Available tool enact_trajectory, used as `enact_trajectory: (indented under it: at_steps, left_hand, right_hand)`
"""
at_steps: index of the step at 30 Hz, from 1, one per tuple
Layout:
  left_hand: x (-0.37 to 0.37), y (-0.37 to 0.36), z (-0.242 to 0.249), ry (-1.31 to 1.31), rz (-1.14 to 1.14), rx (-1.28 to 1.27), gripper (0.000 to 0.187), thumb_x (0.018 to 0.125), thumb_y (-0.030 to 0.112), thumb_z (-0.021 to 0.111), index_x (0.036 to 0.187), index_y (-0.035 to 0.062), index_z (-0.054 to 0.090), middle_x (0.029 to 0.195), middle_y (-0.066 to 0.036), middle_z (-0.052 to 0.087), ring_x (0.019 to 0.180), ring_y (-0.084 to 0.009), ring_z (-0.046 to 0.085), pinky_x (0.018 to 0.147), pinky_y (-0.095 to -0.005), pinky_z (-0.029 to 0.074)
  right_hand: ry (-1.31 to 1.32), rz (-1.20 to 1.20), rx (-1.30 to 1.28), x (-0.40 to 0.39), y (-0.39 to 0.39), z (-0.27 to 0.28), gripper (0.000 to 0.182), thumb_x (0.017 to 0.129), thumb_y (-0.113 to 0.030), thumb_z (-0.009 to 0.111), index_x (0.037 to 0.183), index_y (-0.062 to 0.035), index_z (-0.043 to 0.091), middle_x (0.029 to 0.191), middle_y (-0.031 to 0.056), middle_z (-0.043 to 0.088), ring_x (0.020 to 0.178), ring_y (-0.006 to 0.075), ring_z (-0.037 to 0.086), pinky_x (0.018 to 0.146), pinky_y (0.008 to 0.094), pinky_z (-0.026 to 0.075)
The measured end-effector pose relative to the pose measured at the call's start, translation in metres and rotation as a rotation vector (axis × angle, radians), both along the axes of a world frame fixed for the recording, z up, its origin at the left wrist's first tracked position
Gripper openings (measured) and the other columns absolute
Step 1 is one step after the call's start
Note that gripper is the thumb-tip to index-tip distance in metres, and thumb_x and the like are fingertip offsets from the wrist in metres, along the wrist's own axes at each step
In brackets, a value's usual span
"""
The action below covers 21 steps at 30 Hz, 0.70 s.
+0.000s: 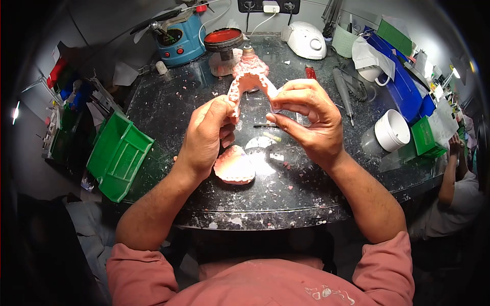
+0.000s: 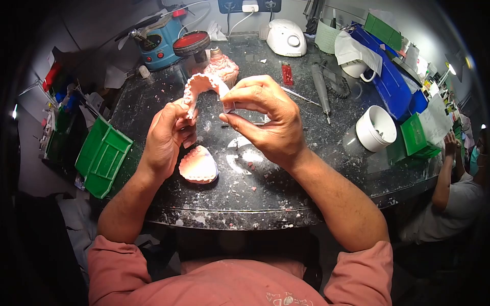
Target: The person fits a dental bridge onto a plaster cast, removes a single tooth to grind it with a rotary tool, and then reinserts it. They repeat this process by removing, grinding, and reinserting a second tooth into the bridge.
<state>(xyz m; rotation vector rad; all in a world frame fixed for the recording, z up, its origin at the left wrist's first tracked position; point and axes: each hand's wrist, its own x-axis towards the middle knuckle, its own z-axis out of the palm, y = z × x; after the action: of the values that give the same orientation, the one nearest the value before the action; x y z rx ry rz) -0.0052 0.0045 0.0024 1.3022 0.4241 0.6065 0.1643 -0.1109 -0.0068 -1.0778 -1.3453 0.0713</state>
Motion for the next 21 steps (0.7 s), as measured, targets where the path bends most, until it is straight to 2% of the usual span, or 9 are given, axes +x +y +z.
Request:
enact_trajectory:
  at_steps: [4,6,9,12,15,21]
  left_hand:
    - [0.0005,-0.002,0.0016,0.002,0.007,-0.002,0.023,0.093,0.03,0.049,0.082,0.0095,0.053,0.072,0.005,0.043,0.06,-0.004,0.034,0.053,-0.0214,0.03]
    - [0.0008,-0.0031,0.0021,0.015,0.028,0.003,0.024,0.093,0.03,0.049,0.082,0.0096,0.053,0.073,0.005,0.043,0.06,-0.0042,0.034,0.054,-0.0215,0.03]
    - [-0.0012,0.0005,0.0011,0.035,-0.017,0.018,0.021,0.094,0.03,0.047,0.087,0.0109,0.05,0.074,0.004,0.042,0.062,-0.0058,0.037,0.056,-0.0233,0.032]
    - [-0.0017,0.0018,0.0005,0.039,-0.026,0.033,0.022,0.093,0.031,0.048,0.086,0.011,0.05,0.073,0.005,0.042,0.061,-0.0056,0.036,0.056,-0.0233,0.031]
    - [-0.002,0.0016,0.0013,0.055,-0.018,0.039,0.022,0.093,0.031,0.048,0.085,0.0112,0.05,0.073,0.005,0.041,0.061,-0.0054,0.036,0.056,-0.0234,0.031]
    - [-0.0025,0.003,0.0004,0.049,-0.028,0.035,0.021,0.093,0.031,0.048,0.085,0.0112,0.05,0.072,0.005,0.04,0.06,-0.0053,0.036,0.056,-0.0236,0.031]
  right_hand:
    - [-0.042,0.003,-0.013,0.0012,-0.001,0.0,0.028,0.07,0.002,0.08,0.095,-0.0042,0.071,0.095,0.0046,0.067,0.095,0.0158,0.062,0.084,0.0291,0.053]
    - [0.095,0.11,-0.001,0.0002,0.0006,-0.0027,0.027,0.073,0.004,0.078,0.098,-0.0031,0.07,0.102,0.0053,0.063,0.096,0.014,0.063,0.086,0.029,0.056]
    - [0.007,0.11,0.005,0.0042,0.0021,-0.0037,0.033,0.074,0.005,0.077,0.105,-0.0028,0.066,0.106,0.0054,0.059,0.097,0.013,0.064,0.087,0.0299,0.058]
    - [0.107,0.098,-0.03,-0.0012,0.0015,-0.0008,0.04,0.074,0.005,0.077,0.11,-0.0036,0.063,0.104,0.005,0.059,0.097,0.0132,0.064,0.087,0.0303,0.058]
    - [0.053,0.078,-0.042,0.002,0.0022,-0.0038,0.045,0.074,0.004,0.077,0.114,-0.0044,0.06,0.104,0.0045,0.059,0.097,0.0131,0.064,0.087,0.0304,0.058]
    - [0.046,0.101,-0.046,0.0015,0.001,-0.0005,0.037,0.075,0.007,0.076,0.109,-0.0029,0.064,0.104,0.0055,0.058,0.098,0.014,0.064,0.087,0.0291,0.058]
